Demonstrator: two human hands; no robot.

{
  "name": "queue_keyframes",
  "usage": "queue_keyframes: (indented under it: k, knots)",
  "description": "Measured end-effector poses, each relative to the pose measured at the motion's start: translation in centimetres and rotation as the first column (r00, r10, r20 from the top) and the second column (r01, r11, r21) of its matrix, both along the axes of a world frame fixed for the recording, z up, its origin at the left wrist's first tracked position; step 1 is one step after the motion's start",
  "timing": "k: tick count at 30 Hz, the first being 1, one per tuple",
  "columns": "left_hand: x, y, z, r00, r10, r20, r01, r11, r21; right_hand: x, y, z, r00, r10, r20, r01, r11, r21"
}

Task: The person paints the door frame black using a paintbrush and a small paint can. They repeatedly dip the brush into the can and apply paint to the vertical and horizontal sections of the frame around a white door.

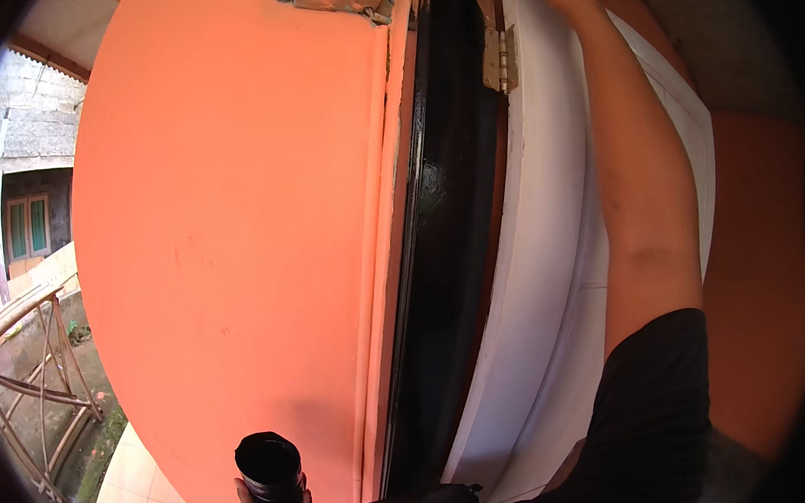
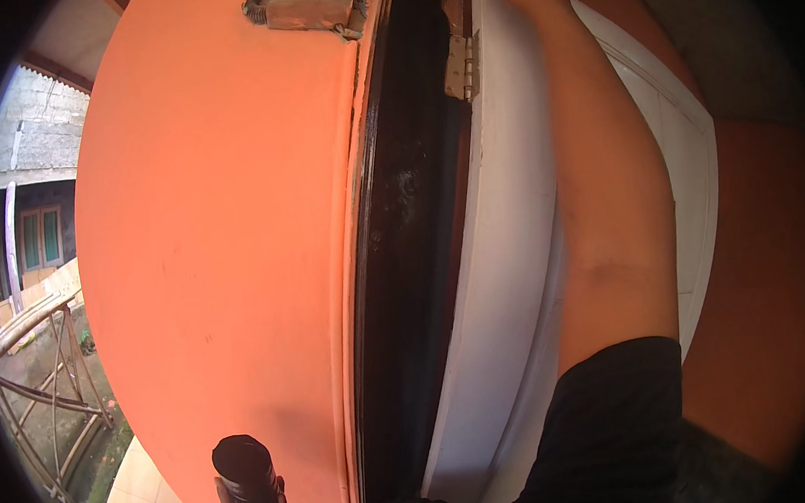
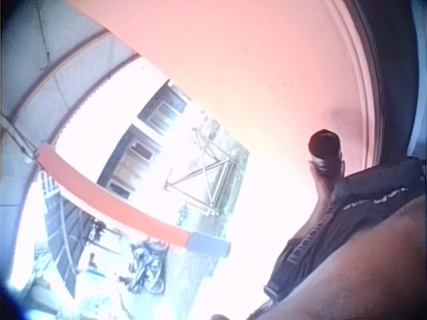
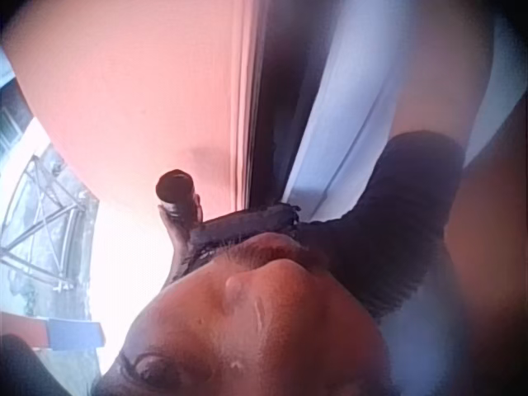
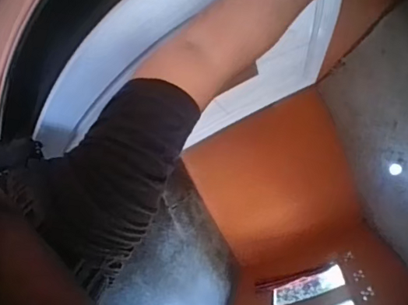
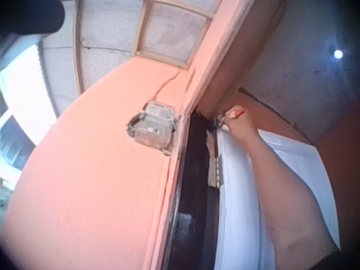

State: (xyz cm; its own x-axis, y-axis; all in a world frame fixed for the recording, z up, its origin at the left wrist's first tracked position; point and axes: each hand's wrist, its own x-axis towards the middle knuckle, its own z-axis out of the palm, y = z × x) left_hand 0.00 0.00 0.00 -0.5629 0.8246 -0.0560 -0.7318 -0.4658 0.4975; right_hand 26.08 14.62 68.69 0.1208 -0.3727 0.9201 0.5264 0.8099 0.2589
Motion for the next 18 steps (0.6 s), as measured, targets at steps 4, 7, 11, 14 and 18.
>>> queue_keyframes:
  k: [4, 7, 11, 14, 18]
  knots:
    - [-1.0, -0.5, 0.5, 1.000, 0.015, -0.009, -0.015, 1.000, -0.013, 0.8, -0.1, -0.4, 0.997, 0.053, -0.055, -0.050, 0.998, 0.047]
    - [-1.2, -0.4, 0.7, 1.000, 0.026, 0.017, -0.026, 0.999, -0.027, 0.5, -0.7, -0.8, 0.991, 0.050, -0.123, -0.044, 0.998, 0.046]
    - [-1.9, -0.1, -0.8, 0.998, -0.058, -0.041, 0.058, 0.998, 0.014, -0.3, -0.8, -0.7, 0.988, 0.098, -0.121, -0.091, 0.994, 0.063]
    - [-0.9, 0.1, 0.4, 0.996, -0.009, 0.094, 0.010, 1.000, -0.004, -1.1, 0.1, -0.4, 0.994, 0.042, -0.102, -0.039, 0.999, 0.036]
    - [-0.8, 0.3, 0.4, 0.994, -0.021, 0.107, 0.021, 1.000, 0.005, -2.0, 1.6, 0.2, 0.975, -0.108, -0.193, 0.125, 0.989, 0.077]
